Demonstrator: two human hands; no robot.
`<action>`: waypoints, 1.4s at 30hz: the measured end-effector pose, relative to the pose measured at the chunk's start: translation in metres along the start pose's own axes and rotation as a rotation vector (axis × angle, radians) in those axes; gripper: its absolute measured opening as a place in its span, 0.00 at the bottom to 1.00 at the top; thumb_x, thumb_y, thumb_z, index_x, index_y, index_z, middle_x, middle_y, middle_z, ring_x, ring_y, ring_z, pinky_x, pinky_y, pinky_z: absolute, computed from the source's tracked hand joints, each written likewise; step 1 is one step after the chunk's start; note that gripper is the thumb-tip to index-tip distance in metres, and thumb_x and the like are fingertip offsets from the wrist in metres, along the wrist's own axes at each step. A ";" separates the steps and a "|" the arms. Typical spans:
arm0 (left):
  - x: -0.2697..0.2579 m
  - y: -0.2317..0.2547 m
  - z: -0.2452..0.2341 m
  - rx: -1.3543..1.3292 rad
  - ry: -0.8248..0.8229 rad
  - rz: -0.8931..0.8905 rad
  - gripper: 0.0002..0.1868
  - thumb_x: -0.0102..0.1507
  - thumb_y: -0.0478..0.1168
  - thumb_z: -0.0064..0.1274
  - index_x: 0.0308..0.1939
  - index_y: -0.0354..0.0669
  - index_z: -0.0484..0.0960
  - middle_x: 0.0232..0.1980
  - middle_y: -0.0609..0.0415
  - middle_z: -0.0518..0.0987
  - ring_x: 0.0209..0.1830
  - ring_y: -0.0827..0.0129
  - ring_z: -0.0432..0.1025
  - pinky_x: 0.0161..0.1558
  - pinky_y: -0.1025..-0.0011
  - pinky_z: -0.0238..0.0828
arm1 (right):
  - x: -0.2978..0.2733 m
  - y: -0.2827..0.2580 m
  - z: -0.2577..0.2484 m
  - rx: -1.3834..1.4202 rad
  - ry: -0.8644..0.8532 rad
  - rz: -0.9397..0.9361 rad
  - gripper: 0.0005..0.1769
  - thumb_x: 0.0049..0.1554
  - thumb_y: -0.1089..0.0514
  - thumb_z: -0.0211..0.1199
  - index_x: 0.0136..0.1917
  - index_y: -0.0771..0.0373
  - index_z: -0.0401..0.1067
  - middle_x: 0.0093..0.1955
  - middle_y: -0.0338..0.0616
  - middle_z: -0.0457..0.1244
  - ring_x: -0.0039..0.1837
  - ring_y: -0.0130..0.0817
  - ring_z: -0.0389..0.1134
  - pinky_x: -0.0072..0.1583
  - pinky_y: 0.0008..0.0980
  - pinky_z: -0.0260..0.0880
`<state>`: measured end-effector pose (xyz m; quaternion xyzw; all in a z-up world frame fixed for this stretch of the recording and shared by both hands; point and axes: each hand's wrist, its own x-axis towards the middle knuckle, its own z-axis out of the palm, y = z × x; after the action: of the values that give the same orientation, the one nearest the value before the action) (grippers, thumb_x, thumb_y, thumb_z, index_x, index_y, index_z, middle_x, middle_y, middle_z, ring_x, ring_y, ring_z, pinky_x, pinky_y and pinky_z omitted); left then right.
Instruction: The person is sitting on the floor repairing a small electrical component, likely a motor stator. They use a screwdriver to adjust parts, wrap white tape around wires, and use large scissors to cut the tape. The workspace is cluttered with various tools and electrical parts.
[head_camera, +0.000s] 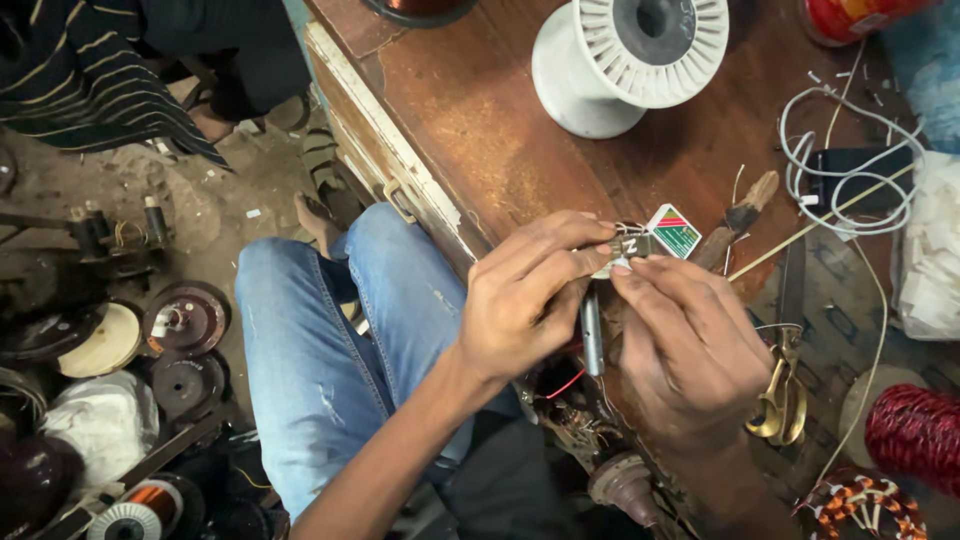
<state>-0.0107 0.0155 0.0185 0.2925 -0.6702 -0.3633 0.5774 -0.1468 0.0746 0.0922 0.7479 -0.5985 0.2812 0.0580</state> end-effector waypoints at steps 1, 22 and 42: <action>-0.001 0.001 0.000 0.011 -0.010 0.004 0.15 0.58 0.23 0.59 0.48 0.36 0.80 0.56 0.48 0.82 0.61 0.53 0.78 0.62 0.64 0.77 | -0.001 0.000 -0.001 0.009 -0.003 0.004 0.17 0.53 0.79 0.69 0.55 0.69 0.78 0.53 0.48 0.69 0.56 0.43 0.74 0.58 0.33 0.75; 0.000 0.008 0.001 0.090 -0.055 0.048 0.16 0.57 0.27 0.61 0.49 0.33 0.80 0.56 0.47 0.80 0.61 0.51 0.77 0.67 0.59 0.75 | -0.015 0.024 0.012 -0.029 0.059 -0.164 0.15 0.53 0.74 0.73 0.54 0.74 0.78 0.49 0.54 0.68 0.54 0.49 0.73 0.55 0.38 0.76; -0.009 0.007 0.000 0.091 -0.054 0.030 0.17 0.53 0.24 0.58 0.46 0.35 0.79 0.58 0.46 0.80 0.63 0.51 0.77 0.66 0.59 0.76 | -0.003 0.008 -0.013 0.040 -0.086 -0.090 0.18 0.51 0.79 0.66 0.55 0.71 0.77 0.52 0.52 0.69 0.57 0.47 0.73 0.58 0.39 0.75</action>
<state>-0.0096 0.0268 0.0197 0.2985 -0.7056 -0.3316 0.5506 -0.1593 0.0806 0.1000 0.7864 -0.5605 0.2580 0.0300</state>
